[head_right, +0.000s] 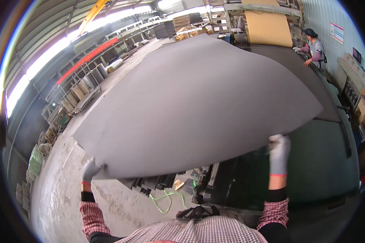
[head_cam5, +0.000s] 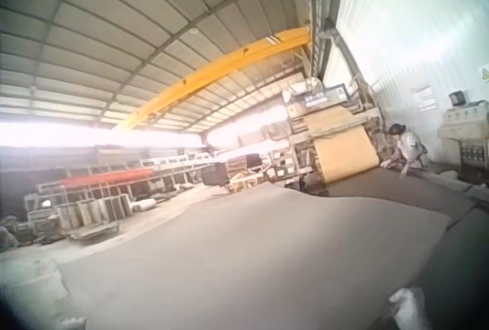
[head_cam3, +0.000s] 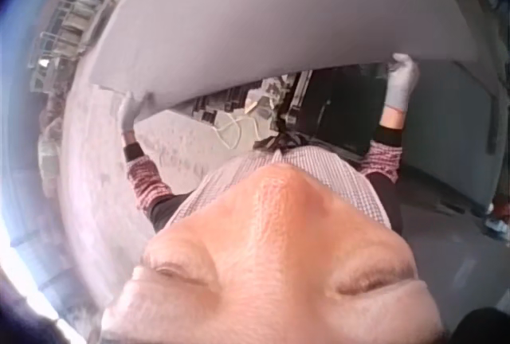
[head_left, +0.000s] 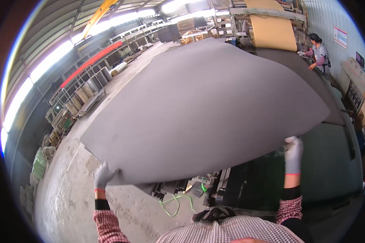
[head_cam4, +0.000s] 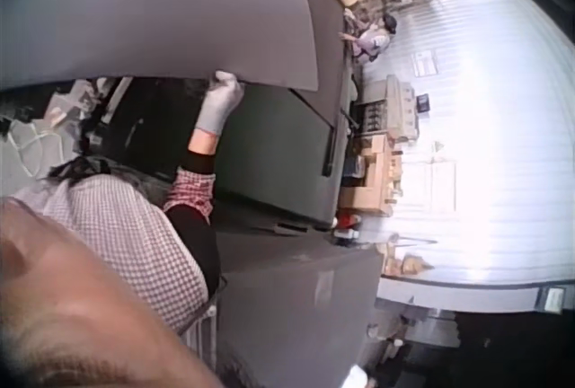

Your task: Manually handling and aligning foam or rubber sheets on an industrial processing line.

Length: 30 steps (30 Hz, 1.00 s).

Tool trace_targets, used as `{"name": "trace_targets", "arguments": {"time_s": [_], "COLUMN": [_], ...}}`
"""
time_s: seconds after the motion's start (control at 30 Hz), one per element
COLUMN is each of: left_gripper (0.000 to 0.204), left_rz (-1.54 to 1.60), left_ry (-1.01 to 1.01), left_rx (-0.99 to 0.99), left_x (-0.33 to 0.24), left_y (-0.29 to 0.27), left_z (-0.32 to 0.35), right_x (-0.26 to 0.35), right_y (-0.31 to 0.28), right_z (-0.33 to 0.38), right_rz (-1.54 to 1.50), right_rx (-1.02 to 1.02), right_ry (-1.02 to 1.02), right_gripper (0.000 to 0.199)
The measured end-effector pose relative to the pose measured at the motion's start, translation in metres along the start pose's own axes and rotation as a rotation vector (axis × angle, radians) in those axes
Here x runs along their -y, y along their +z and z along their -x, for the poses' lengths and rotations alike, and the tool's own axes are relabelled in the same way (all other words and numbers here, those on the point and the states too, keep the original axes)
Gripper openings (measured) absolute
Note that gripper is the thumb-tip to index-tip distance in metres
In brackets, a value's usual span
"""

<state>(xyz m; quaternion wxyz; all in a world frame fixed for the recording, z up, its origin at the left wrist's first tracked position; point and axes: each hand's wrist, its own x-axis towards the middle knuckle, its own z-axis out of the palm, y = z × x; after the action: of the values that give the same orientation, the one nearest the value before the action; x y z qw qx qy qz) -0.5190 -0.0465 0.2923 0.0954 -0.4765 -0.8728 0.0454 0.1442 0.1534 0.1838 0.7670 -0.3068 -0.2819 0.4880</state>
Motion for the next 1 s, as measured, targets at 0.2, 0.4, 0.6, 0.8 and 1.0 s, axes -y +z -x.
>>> {"name": "trace_targets", "arguments": {"time_s": [0.2, 0.4, 0.6, 0.8, 1.0], "left_gripper": [0.058, 0.063, 0.067, 0.068, 0.067], "left_rz": [0.801, 1.413, 1.595, 1.764, 1.984], "left_ry": [-0.112, -0.017, 0.066, 0.183, 0.413], "left_rx": [-0.006, -0.029, 0.170, 0.431, 0.642], "left_x": [-0.091, -0.160, -0.203, -0.282, -0.428], "left_y": [-0.012, -0.070, -0.073, -0.021, 0.076], "left_z": [0.061, 0.126, 0.193, 0.196, 0.191], "right_x": [0.027, 0.129, 0.226, 0.276, 0.130], "right_y": [-0.058, -0.057, -0.063, -0.210, -0.245], "right_z": [-0.083, -0.106, -0.068, -0.053, -0.017], "right_rz": [0.032, 0.622, 0.625, 0.451, 0.275], "right_rx": [-0.108, -0.036, -0.175, -0.445, -0.475], "right_ry": [0.126, -0.405, -0.538, -0.464, -0.183], "right_gripper": [0.036, 0.041, 0.040, 0.045, 0.048]}}
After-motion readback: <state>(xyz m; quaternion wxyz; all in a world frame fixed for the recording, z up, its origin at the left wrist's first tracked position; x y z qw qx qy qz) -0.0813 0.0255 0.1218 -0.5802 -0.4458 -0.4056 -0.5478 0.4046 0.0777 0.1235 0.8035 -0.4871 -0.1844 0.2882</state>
